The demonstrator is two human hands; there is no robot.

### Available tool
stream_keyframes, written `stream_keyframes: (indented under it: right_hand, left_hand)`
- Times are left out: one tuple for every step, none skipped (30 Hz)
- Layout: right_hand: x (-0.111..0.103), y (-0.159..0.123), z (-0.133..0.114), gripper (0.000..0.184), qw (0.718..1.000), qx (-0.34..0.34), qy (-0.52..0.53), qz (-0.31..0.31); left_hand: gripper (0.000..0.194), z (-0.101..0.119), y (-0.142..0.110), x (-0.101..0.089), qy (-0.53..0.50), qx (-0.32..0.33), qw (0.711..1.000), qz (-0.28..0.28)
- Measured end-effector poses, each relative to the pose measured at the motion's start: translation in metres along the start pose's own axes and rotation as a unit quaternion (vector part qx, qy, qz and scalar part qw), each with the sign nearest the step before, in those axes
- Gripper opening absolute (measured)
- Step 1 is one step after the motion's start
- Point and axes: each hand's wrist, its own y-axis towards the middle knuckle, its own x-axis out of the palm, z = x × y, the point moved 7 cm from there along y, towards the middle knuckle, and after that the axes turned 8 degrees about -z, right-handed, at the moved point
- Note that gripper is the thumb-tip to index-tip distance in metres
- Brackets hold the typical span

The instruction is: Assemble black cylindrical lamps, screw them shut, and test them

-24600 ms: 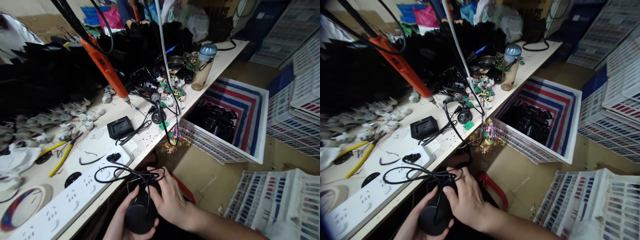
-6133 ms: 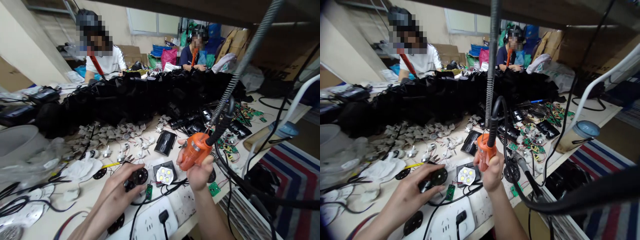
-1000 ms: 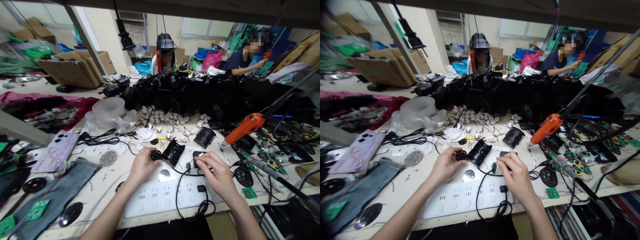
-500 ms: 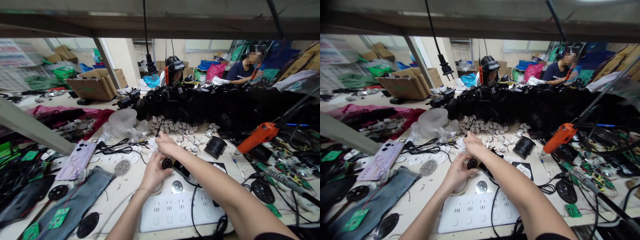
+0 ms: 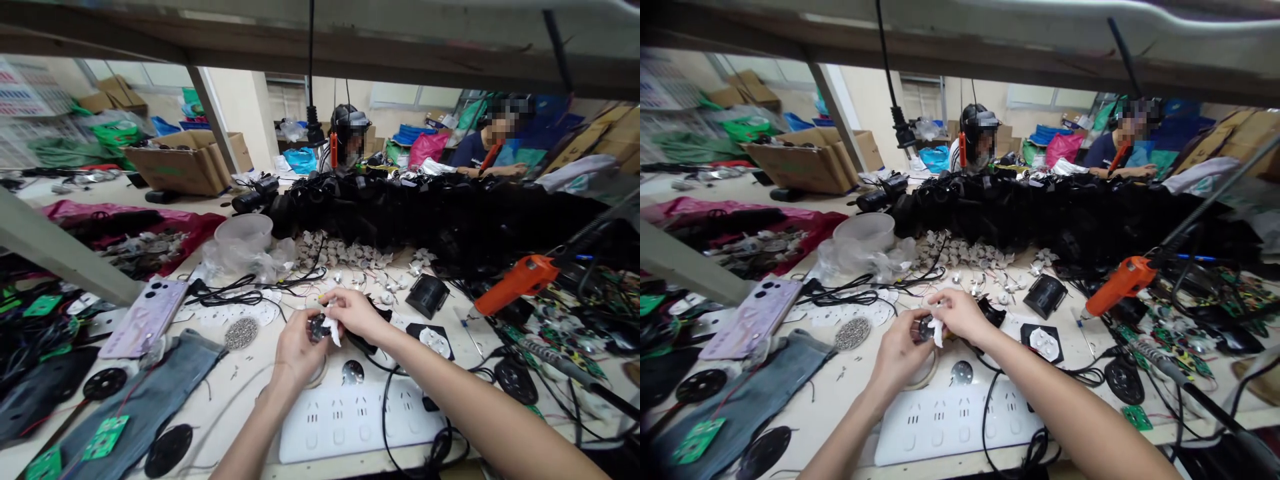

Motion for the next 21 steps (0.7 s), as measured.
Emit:
stream_keyframes:
  right_hand:
    - [0.003,-0.004,0.001,0.016,0.999,0.007,0.028,-0.015]
    - [0.006,-0.008,0.001,0.015,0.998,0.013,0.053,-0.031]
    - [0.008,-0.012,-0.001,0.016,0.996,0.015,0.073,-0.047]
    - [0.008,-0.016,-0.003,0.018,0.994,0.014,0.09,-0.062]
    - [0.008,-0.019,-0.006,0.02,0.992,0.01,0.105,-0.075]
    - [0.008,-0.022,-0.009,0.021,0.989,0.004,0.117,-0.09]
    - [0.007,-0.025,-0.012,0.024,0.986,-0.002,0.126,-0.106]
    - [0.005,-0.028,-0.014,0.027,0.984,-0.008,0.131,-0.124]
    - [0.003,-0.029,-0.016,0.029,0.982,-0.013,0.128,-0.136]
    - [-0.001,-0.03,-0.017,0.029,0.983,-0.017,0.117,-0.141]
    - [-0.006,-0.03,-0.017,0.027,0.985,-0.02,0.102,-0.136]
    - [-0.012,-0.03,-0.018,0.024,0.988,-0.023,0.087,-0.123]
    - [-0.019,-0.029,-0.018,0.019,0.991,-0.029,0.075,-0.105]
    - [-0.025,-0.028,-0.019,0.015,0.994,-0.035,0.066,-0.084]
    - [-0.031,-0.028,-0.02,0.012,0.995,-0.041,0.061,-0.066]
    - [-0.036,-0.028,-0.021,0.011,0.996,-0.045,0.058,-0.052]
    - [-0.039,-0.029,-0.023,0.012,0.996,-0.049,0.055,-0.043]
    - [-0.04,-0.031,-0.025,0.013,0.997,-0.05,0.052,-0.039]
    - [-0.04,-0.033,-0.028,0.015,0.997,-0.05,0.048,-0.041]
    - [-0.038,-0.035,-0.03,0.017,0.997,-0.049,0.045,-0.05]
    - [-0.035,-0.037,-0.032,0.018,0.996,-0.047,0.044,-0.064]
  left_hand:
    - [0.032,0.003,-0.001,0.001,0.007,0.006,1.0,0.001]
    - [0.031,0.006,-0.001,0.002,0.014,0.012,1.0,0.005]
    - [0.029,0.009,-0.002,0.002,0.022,0.018,1.0,0.008]
    - [0.028,0.012,-0.003,0.002,0.03,0.024,0.999,0.011]
    - [0.027,0.013,-0.004,0.001,0.037,0.028,0.999,0.014]
    - [0.026,0.014,-0.005,0.001,0.04,0.029,0.999,0.015]
    - [0.026,0.014,-0.006,0.001,0.041,0.03,0.999,0.014]
    - [0.027,0.014,-0.006,0.001,0.04,0.03,0.999,0.013]
    - [0.027,0.013,-0.007,0.002,0.036,0.03,0.999,0.013]
    - [0.028,0.012,-0.008,0.002,0.032,0.03,0.999,0.011]
    - [0.029,0.011,-0.008,0.004,0.029,0.031,0.999,0.009]
    - [0.03,0.01,-0.009,0.005,0.027,0.032,0.999,0.005]
    - [0.031,0.008,-0.01,0.007,0.028,0.033,0.999,0.001]
    - [0.031,0.006,-0.01,0.009,0.03,0.032,0.999,-0.004]
    - [0.031,0.004,-0.011,0.011,0.034,0.03,0.999,-0.009]
    - [0.031,0.002,-0.011,0.012,0.038,0.026,0.999,-0.014]
    - [0.031,0.001,-0.011,0.013,0.042,0.021,0.999,-0.016]
    - [0.031,0.0,-0.011,0.014,0.046,0.017,0.999,-0.016]
    - [0.03,-0.001,-0.011,0.013,0.049,0.013,0.999,-0.015]
    - [0.03,0.0,-0.011,0.013,0.051,0.012,0.999,-0.013]
    - [0.029,0.002,-0.01,0.012,0.051,0.013,0.999,-0.011]
